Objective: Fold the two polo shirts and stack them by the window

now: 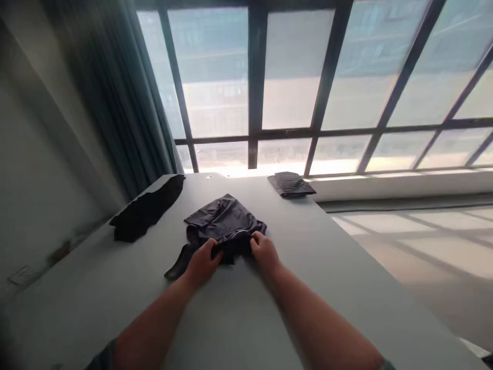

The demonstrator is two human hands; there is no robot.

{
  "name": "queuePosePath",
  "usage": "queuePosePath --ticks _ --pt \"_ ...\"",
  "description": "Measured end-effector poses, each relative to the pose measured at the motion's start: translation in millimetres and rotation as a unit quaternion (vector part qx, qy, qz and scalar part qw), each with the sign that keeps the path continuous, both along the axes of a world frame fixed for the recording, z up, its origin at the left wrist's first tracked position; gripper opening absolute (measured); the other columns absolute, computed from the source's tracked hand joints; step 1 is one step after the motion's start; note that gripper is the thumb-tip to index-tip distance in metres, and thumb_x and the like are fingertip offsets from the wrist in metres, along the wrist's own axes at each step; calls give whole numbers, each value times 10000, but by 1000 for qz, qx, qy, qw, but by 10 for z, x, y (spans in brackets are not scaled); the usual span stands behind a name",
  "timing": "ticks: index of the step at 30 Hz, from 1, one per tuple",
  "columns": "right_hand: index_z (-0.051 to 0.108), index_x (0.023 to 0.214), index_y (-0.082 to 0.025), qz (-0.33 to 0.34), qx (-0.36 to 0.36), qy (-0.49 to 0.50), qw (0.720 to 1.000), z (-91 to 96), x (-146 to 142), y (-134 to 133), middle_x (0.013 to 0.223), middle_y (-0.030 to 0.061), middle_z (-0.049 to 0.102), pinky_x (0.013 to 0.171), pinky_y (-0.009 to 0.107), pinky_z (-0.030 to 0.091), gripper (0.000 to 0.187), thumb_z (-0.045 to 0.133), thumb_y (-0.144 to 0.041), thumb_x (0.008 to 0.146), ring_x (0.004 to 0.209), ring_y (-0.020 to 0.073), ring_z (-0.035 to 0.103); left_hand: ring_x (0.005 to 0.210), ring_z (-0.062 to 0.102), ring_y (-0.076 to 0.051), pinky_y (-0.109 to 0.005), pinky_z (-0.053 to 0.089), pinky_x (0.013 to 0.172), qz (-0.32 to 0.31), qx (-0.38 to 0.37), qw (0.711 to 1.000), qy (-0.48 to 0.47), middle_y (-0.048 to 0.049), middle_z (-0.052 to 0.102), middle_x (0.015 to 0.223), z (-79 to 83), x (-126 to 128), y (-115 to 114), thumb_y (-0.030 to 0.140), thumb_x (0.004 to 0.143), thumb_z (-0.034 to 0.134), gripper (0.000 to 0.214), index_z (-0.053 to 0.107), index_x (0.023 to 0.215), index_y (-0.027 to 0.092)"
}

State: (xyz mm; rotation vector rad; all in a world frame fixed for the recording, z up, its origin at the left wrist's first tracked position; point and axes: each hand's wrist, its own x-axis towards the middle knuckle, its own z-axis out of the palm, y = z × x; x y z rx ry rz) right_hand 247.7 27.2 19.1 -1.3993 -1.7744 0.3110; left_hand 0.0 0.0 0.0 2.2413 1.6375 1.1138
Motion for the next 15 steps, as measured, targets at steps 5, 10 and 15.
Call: queuePosePath --ticks 5,10,15 --pt "657 989 -167 24 23 -5 999 20 28 15 854 35 649 710 252 450 239 520 -330 880 713 133 575 842 710 -264 -285 378 676 112 -40 992 -31 -38 710 854 41 -95 23 330 993 592 96 559 1016 242" --pt "676 1102 -200 159 159 -68 972 116 -72 -181 1203 82 633 843 238 496 236 510 -224 936 942 130 624 900 692 -234 -297 450 751 127 15 983 -130 -48 703 964 -22 -141 130 219 979 559 60 523 1023 237" --pt "719 1036 -202 247 68 -187 948 108 -72 -239 1125 28 674 781 184 448 385 487 -14 793 866 99 626 949 665 -212 -331 506 873 75 66 982 -160 -45 670 989 -82 -225 250 47 856 544 213 545 978 221"
